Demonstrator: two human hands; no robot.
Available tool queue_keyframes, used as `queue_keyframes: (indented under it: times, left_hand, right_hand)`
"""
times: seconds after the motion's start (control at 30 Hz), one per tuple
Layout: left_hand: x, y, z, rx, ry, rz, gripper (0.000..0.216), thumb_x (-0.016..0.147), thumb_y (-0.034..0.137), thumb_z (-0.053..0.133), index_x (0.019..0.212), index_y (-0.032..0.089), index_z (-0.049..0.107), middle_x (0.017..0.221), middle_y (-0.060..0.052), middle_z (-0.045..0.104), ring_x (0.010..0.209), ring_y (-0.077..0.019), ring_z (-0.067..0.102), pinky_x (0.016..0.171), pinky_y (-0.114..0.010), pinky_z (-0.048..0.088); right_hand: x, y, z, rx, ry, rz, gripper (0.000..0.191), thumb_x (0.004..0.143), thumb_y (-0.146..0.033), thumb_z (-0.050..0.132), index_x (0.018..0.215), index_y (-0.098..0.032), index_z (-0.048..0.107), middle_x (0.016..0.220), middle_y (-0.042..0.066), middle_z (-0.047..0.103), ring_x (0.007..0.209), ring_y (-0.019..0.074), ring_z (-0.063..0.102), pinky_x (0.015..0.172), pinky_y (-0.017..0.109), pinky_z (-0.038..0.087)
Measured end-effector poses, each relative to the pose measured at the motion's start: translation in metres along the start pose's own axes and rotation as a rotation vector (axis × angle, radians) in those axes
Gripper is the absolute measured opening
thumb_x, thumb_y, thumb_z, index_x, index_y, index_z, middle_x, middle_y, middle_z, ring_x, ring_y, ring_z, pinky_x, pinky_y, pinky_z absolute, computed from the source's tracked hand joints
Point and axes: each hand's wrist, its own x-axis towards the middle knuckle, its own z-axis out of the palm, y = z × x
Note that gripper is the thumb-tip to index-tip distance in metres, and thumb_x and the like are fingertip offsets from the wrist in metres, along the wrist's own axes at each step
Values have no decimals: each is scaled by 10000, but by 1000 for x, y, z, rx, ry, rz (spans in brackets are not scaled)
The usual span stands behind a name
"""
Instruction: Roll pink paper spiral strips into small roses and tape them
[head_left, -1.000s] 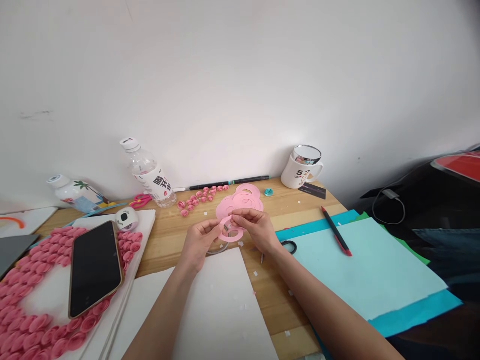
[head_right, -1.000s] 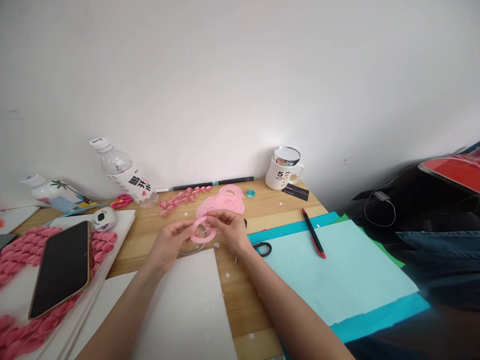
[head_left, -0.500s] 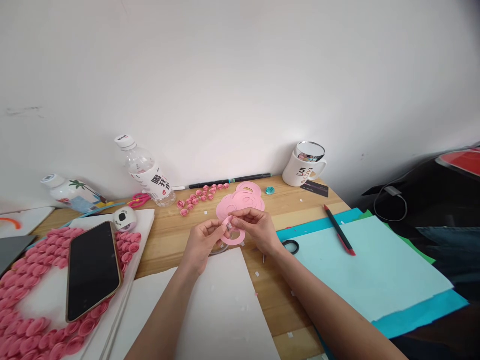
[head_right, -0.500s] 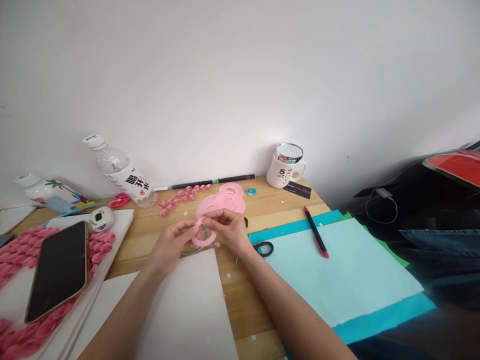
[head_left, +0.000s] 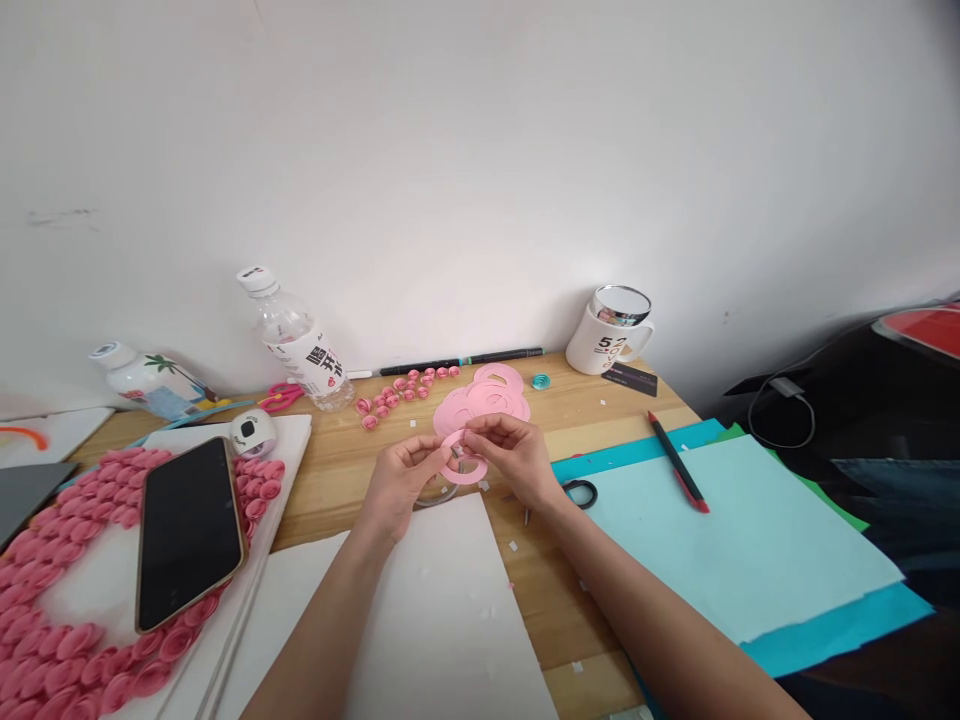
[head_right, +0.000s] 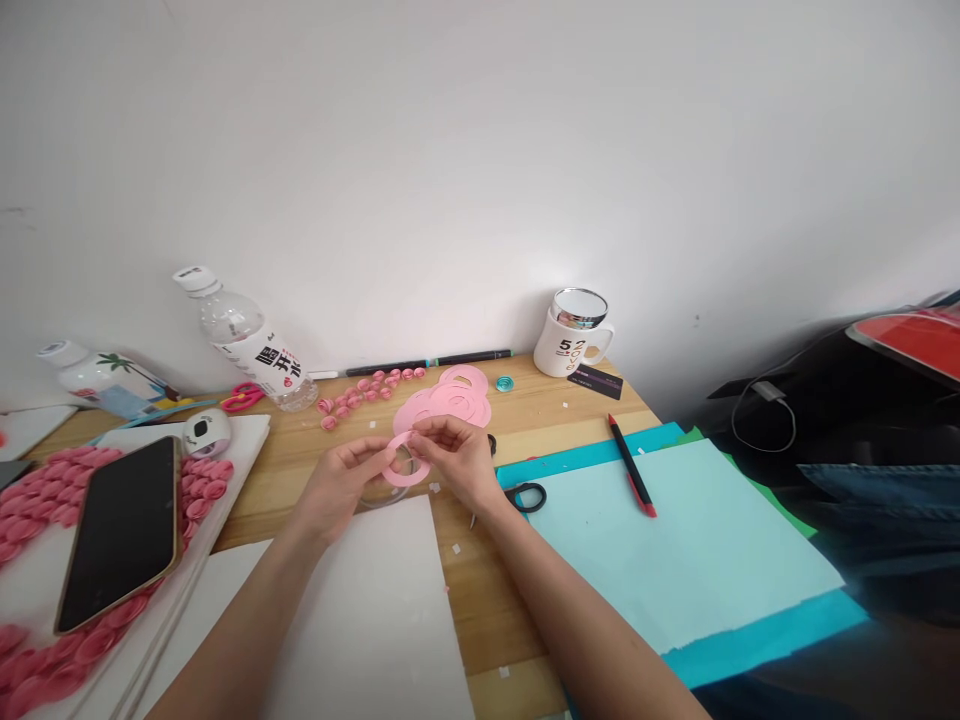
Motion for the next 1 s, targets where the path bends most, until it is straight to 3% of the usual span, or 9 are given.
queue_keyframes:
  times: [0.3, 0.57, 0.8, 1.0]
  left_hand:
    - [-1, 1, 1, 43, -16, 6, 223, 668, 326, 670, 804, 150, 683, 669, -33, 662, 646, -142, 587, 629, -257, 448]
    - [-3, 7, 4, 83, -28, 51, 157, 682, 314, 644, 692, 162, 683, 650, -20, 638, 660, -140, 563, 662, -255, 433]
    - [-2, 8, 6, 72, 2, 33, 173, 674, 313, 652, 743, 165, 707, 631, -16, 646, 644, -135, 566, 636, -238, 431]
    - [1, 4, 2, 30, 50, 19, 193, 681, 322, 659, 788, 168, 703, 656, -22, 670, 691, -152, 601, 708, -253, 454]
  right_hand:
    - [-3, 0, 0, -25, -52, 13, 225, 604, -309, 730, 750, -184, 612, 689, 7, 631, 640, 147, 619, 607, 274, 507]
    - [-3, 4, 1, -85, -37, -64, 154, 622, -300, 719, 707, -194, 647, 797, 43, 661, 706, 168, 623, 644, 296, 516]
    - [-3, 4, 3, -89, -58, -17, 122, 673, -301, 686, 735, -196, 676, 654, 21, 678, 596, 162, 620, 610, 308, 513]
    - [-3, 7, 2, -154, -81, -45, 158, 752, -290, 602, 859, -210, 686, 840, 48, 698, 763, 191, 645, 718, 331, 517]
